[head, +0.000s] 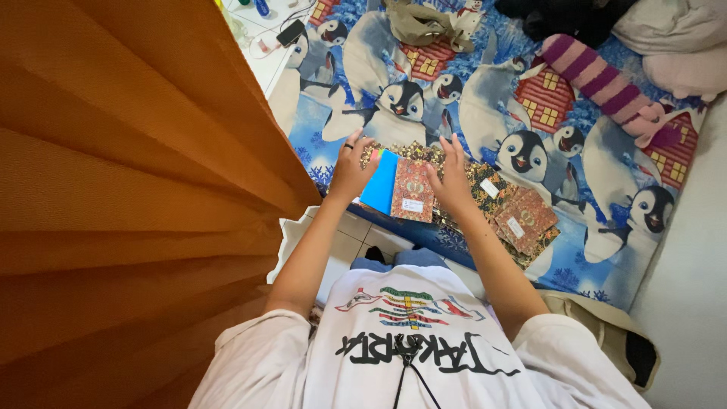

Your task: The person repeatedly picks up patterned fabric pieces from a bed, carries them to a nearby storage area, and places them into a brown crate. The person returns to the bed to repeat the process with additional fabric pieces.

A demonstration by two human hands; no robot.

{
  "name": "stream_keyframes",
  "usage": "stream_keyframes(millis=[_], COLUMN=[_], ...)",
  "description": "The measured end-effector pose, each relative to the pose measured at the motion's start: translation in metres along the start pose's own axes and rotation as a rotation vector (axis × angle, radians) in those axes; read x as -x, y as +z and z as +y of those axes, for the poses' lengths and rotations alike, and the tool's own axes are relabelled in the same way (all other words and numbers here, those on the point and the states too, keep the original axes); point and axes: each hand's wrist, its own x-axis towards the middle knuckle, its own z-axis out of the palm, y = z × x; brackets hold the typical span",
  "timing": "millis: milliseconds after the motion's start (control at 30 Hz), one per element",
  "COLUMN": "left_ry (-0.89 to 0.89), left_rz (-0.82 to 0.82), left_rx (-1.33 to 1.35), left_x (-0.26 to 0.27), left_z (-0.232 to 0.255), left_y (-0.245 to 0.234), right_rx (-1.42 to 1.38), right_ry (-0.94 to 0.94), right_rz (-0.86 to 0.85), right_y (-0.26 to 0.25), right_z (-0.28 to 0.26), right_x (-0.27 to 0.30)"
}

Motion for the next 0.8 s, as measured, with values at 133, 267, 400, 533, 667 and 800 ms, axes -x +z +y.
stream_keyframes(millis=[133, 267, 400, 533, 667, 800], left_ry=[-0.012, -0.037, -0.022, -0.04, -0.043, -0.073], left_rz=[0.014, 0.028, 0.032, 0.049, 0.055, 0.056], left_rx=[0.012, 0.007, -0.017, 0.005, -0.008, -0.052], left_x=[0.001, 0.002, 0.005, 0.011, 0.017, 0.026], left_z=[0.001, -0.004, -0.015, -0.028, -0.04, -0.049], left_y=[0.0, 0.003, 0.007, 0.013, 0.017, 0.021], right_rx=[0.003, 0.016, -0.036, -0.044, -0.11, -0.21], right_ry=[0.012, -0.007, -0.01, -0.066, -0.03, 0.006], right_rz=[-0.008, -0.034, -0.068, -0.043, -0.069, -0.104], right_y=[0.001, 0.006, 0.011, 0.02, 0.027, 0.035], right_z=[0.003, 0.007, 0.01, 0.017, 0.025, 0.036], right_x=[-0.003, -0.007, -0.01, -0.011, -0.015, -0.016])
